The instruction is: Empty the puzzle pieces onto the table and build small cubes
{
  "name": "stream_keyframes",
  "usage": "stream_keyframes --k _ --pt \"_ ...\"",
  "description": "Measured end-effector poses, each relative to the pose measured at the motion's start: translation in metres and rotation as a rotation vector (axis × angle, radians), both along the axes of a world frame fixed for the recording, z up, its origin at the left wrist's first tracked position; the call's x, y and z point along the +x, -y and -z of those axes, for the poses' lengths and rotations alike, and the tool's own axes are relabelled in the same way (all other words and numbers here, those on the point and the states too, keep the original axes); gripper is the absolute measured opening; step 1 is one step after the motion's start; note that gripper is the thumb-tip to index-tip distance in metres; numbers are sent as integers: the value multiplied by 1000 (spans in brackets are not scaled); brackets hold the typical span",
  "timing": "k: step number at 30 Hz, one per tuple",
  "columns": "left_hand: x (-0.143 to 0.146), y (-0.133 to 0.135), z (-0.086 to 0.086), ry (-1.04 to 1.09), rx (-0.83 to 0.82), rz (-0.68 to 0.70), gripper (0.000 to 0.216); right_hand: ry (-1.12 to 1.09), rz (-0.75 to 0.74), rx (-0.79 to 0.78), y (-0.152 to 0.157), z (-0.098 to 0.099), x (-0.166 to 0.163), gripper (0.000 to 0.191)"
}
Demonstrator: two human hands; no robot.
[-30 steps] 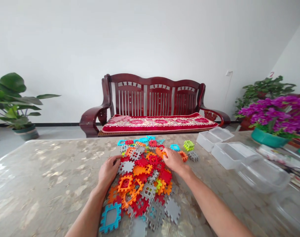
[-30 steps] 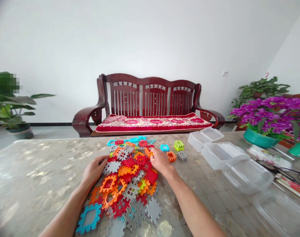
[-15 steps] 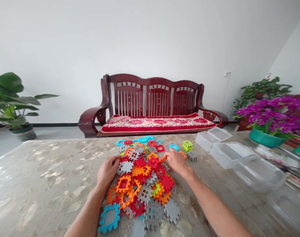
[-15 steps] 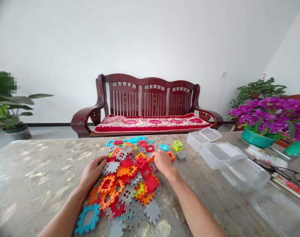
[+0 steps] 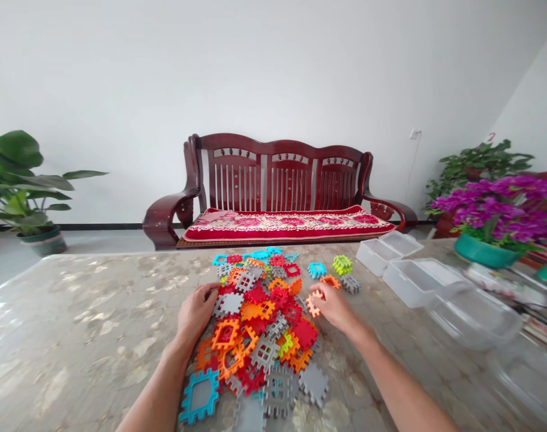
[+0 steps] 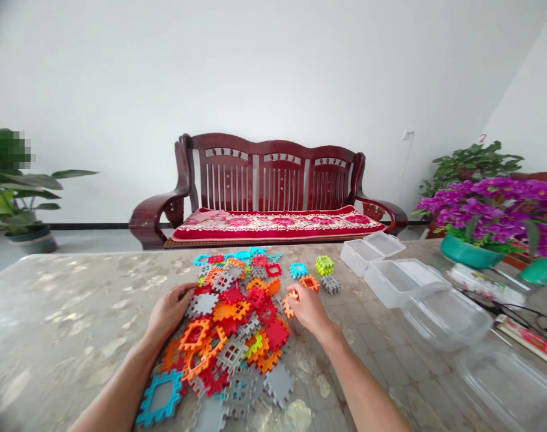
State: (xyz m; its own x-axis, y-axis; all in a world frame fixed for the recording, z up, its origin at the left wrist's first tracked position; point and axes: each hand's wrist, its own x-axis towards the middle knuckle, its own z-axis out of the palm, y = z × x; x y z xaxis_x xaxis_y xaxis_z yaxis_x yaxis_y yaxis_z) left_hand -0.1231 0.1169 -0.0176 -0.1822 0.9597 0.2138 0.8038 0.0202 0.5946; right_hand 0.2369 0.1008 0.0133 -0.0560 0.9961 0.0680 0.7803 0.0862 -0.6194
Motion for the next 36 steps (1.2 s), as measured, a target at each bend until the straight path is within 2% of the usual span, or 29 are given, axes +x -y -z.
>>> stream_keyframes --k 4,8,16,21,24,27,32,36 --pt "0 0 1 -12 0 -7 36 91 2 99 13 12 9 45" --pt "0 -1 2 -17 -3 -13 36 203 0 173 30 15 8 49" --pt "-1 -1 3 -13 -2 -13 35 358 57 147 43 10 -2 51" --pt "-2 -2 4 -10 9 -2 36 302 101 164 44 5 -3 51" --pt "-2 -3 4 -14 7 -3 37 208 127 262 36 0 6 50" --pt "-1 -2 3 -21 6 -13 36 178 215 321 17 -7 21 52" --pt "0 -2 2 -22 9 -14 35 244 305 224 -13 -14 37 55" --pt "-1 -2 1 -23 -6 -7 36 276 320 204 -16 -15 34 56"
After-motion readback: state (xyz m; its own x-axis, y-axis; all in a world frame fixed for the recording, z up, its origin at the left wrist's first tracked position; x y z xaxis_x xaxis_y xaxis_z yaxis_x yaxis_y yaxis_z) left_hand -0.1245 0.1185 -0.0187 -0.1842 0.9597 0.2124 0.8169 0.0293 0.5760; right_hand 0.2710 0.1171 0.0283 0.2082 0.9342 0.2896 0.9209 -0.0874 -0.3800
